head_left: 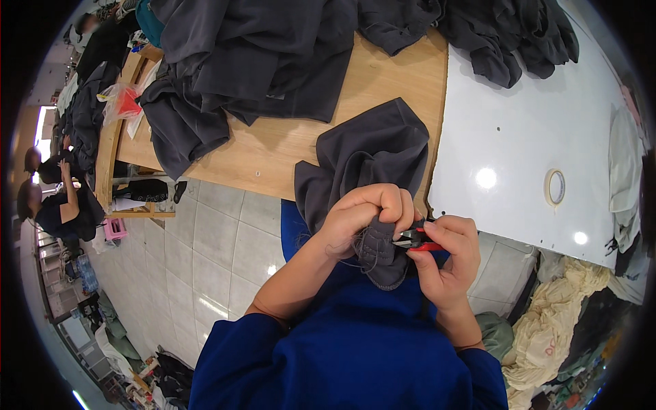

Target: Trim loose threads from a pair of grey pants using thread snips.

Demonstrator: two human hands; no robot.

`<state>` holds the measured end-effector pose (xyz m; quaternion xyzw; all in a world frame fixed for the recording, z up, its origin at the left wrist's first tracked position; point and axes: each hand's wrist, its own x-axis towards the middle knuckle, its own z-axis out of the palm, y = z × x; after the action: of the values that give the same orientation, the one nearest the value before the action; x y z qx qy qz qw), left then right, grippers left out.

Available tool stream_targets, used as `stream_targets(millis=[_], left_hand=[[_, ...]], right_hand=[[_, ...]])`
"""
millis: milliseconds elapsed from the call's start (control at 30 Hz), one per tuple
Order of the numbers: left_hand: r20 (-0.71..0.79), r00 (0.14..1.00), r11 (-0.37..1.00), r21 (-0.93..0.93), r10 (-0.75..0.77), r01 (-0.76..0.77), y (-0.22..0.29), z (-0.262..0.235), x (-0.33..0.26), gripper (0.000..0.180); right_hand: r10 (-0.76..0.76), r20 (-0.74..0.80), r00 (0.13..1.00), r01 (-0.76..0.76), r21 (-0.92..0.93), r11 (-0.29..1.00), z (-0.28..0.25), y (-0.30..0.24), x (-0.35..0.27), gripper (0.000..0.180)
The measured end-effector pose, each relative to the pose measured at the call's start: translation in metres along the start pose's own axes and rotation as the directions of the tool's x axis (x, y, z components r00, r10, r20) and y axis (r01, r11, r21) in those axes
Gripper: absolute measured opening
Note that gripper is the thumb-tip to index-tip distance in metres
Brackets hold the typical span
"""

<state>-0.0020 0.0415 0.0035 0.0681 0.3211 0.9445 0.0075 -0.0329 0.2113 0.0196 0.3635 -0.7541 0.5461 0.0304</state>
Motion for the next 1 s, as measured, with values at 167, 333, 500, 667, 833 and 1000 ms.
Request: stream_targets(millis=[167, 333, 500, 667, 833, 1000], left_hand=[[0.028, 0.996, 0.994, -0.069, -0.085, 0.087, -0.002, -0.002, -0.003, 0.011], [0.033, 0.995, 0.989, -0.109, -0.094, 0.097, -0.003, 0.001, -0.002, 0.011], [0.027, 0.994, 0.99, -0.097, -0.105, 0.107, -0.002, 0.003, -0.001, 0.011], [-0.04, 0.994, 0.995, 0.006, -0.104, 0.105, -0.001, 0.008, 0.0, 0.013], [-0.051, 0.992, 0.994, 0.002, -0.113, 0.114, -0.002, 0.008, 0.0, 0.013], [0.005, 0.994, 0.991, -0.083, -0.108, 0.108, -0.005, 0.002, -0.002, 0.01]], right_hand=[[-0.029, -0.069, 0.997, 0.028, -0.021, 0.999, 0.006, -0.002, 0.005, 0.034], [-0.056, -0.125, 0.99, 0.05, -0.056, 0.997, 0.006, -0.002, 0.007, 0.034], [-0.083, -0.121, 0.989, 0.071, -0.098, 0.993, 0.004, -0.002, 0.007, 0.031], [-0.073, -0.121, 0.99, 0.063, -0.085, 0.994, 0.002, 0.0, 0.005, 0.031], [-0.021, -0.179, 0.984, 0.013, -0.041, 0.999, 0.004, -0.001, 0.003, 0.033], [-0.082, -0.121, 0.989, 0.068, -0.119, 0.991, 0.001, -0.003, 0.007, 0.033]])
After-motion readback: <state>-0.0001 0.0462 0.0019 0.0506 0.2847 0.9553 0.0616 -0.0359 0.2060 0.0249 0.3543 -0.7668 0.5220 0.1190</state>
